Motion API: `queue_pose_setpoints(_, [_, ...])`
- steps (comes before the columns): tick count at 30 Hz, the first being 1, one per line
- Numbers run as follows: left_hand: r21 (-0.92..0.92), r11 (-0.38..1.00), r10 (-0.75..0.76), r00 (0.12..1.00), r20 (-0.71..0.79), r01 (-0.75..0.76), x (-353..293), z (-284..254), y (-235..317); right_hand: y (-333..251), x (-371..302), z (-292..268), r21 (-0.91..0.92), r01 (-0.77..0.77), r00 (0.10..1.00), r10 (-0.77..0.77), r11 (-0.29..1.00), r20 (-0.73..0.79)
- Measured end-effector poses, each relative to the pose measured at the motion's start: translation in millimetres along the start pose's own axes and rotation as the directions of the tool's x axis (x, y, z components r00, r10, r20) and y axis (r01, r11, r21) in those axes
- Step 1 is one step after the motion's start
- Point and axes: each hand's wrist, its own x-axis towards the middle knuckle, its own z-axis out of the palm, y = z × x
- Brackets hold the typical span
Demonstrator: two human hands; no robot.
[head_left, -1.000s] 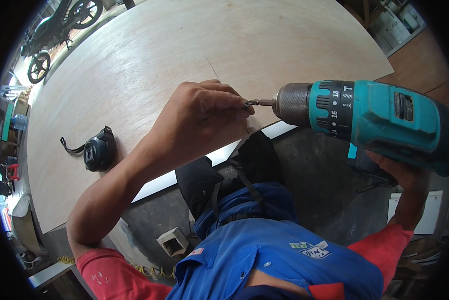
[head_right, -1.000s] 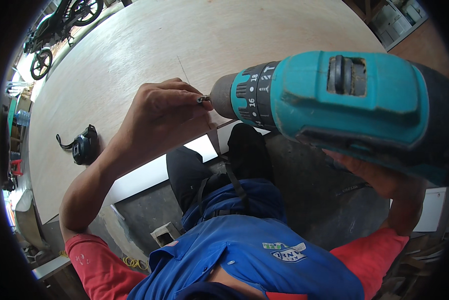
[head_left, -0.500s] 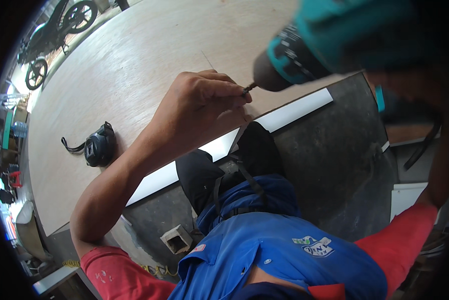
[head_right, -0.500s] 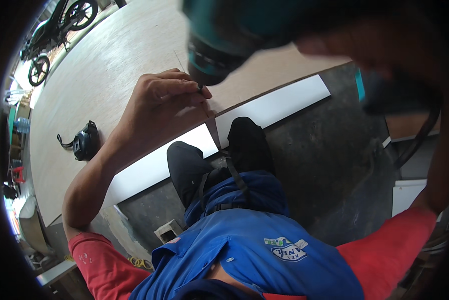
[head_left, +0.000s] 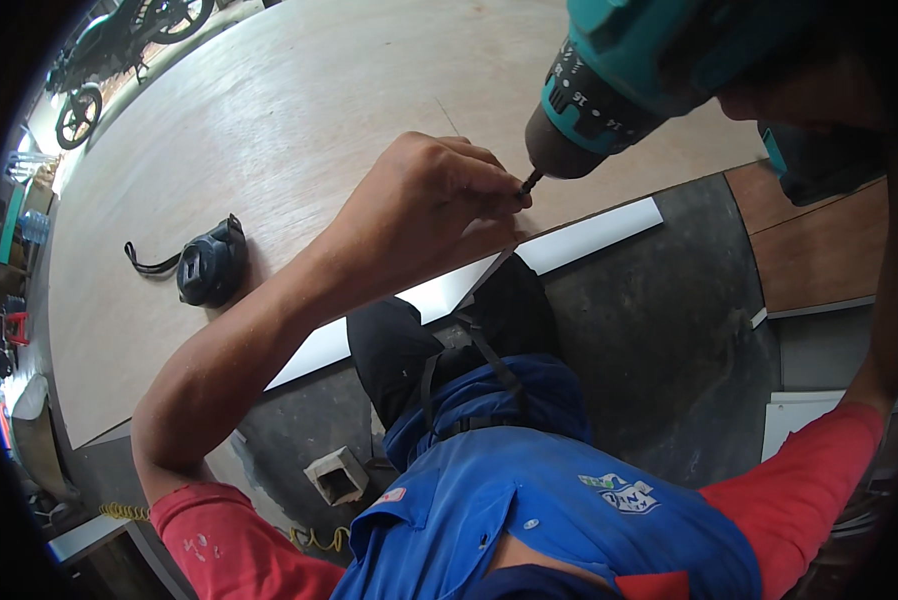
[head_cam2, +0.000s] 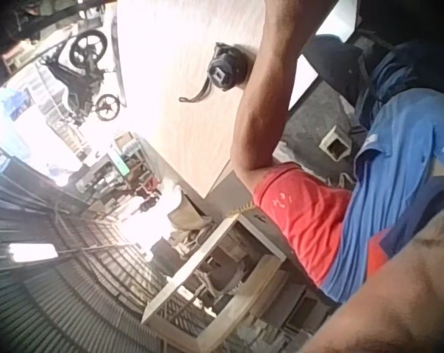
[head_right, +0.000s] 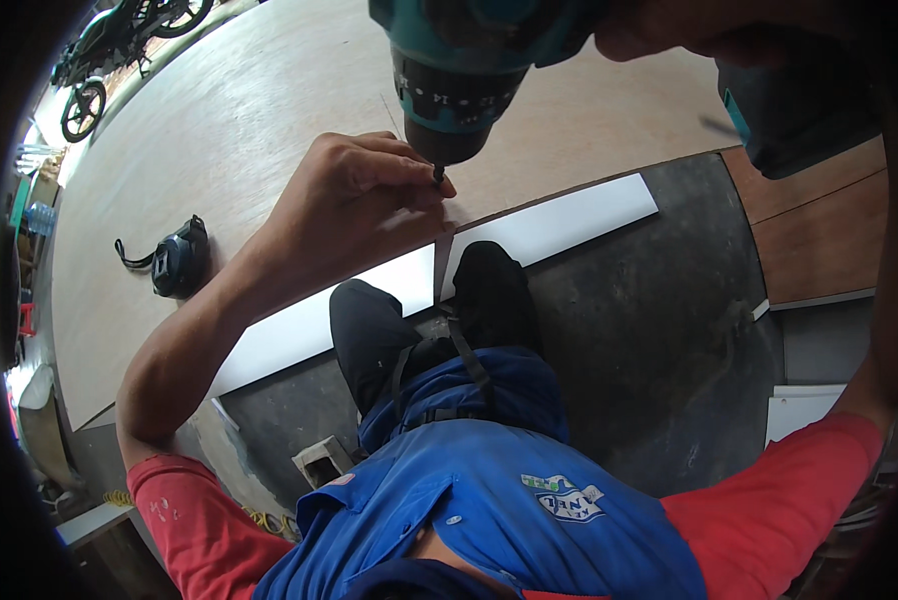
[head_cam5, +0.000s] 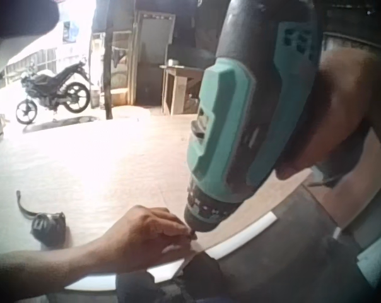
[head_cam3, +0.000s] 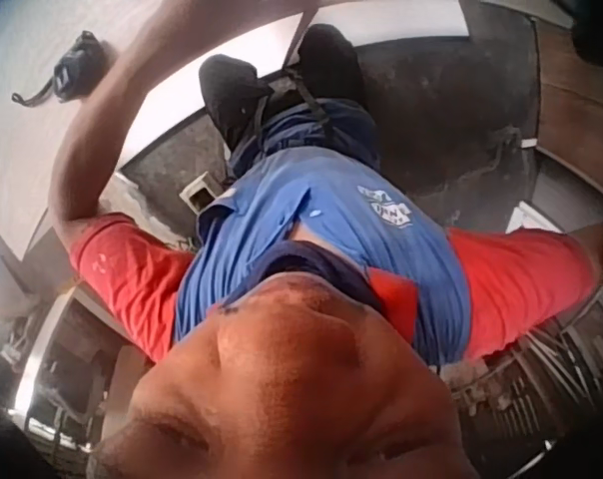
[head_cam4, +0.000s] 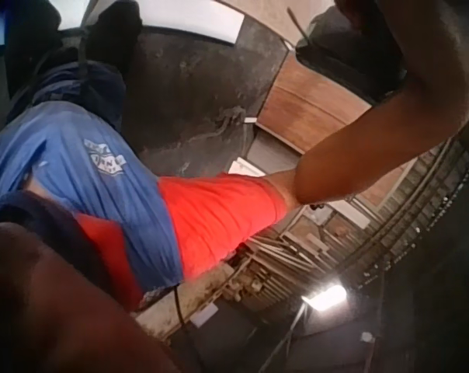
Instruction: The person measures a plywood board with a tape measure and marks it with a pencil. The person aligns a wooden divider, uses a square to mark a line, and drills a pilot hole with a cordless drill. Finally, the person secures the pieces together using a pneumatic nail gun.
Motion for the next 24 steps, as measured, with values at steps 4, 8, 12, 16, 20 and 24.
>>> queue_pose_setpoints(4, [-0.001, 1.000, 0.027, 1.000, -0.003, -0.027, -0.4, -2.2, 0.8, -4.2, 2.7, 0.5, 0.003, -0.004, 1.000, 0.004, 1.000, 0.000])
queue_pose_setpoints(8, [-0.044, 0.998, -0.040, 0.999, -0.002, 0.039, -1.2, -1.1, 2.2, -4.1, 3.2, 1.3, 0.013, -0.002, 1.000, 0.002, 1.000, 0.001])
queue_pose_setpoints(12, [-0.050, 0.998, -0.044, 0.999, 0.007, 0.044, -0.2, -0.7, 2.5, -4.1, 4.0, 2.8, 0.015, 0.001, 1.000, -0.001, 1.000, 0.001])
queue_pose_setpoints(16, [-0.044, 0.998, -0.044, 0.999, 0.018, 0.045, -1.2, -0.9, 1.0, -2.4, 7.3, 2.7, 0.015, 0.010, 1.000, -0.010, 1.000, -0.001])
queue_pose_setpoints(20, [-0.034, 0.997, -0.069, 0.997, 0.024, 0.069, -2.3, -1.0, 1.1, -3.2, 9.4, 3.0, 0.015, 0.019, 1.000, -0.019, 1.000, -0.001])
queue_pose_setpoints(24, [-0.061, 0.988, -0.138, 0.989, 0.053, 0.141, -2.5, -4.0, 7.4, -2.8, 10.9, 2.2, 0.007, 0.038, 0.999, -0.038, 0.999, -0.007])
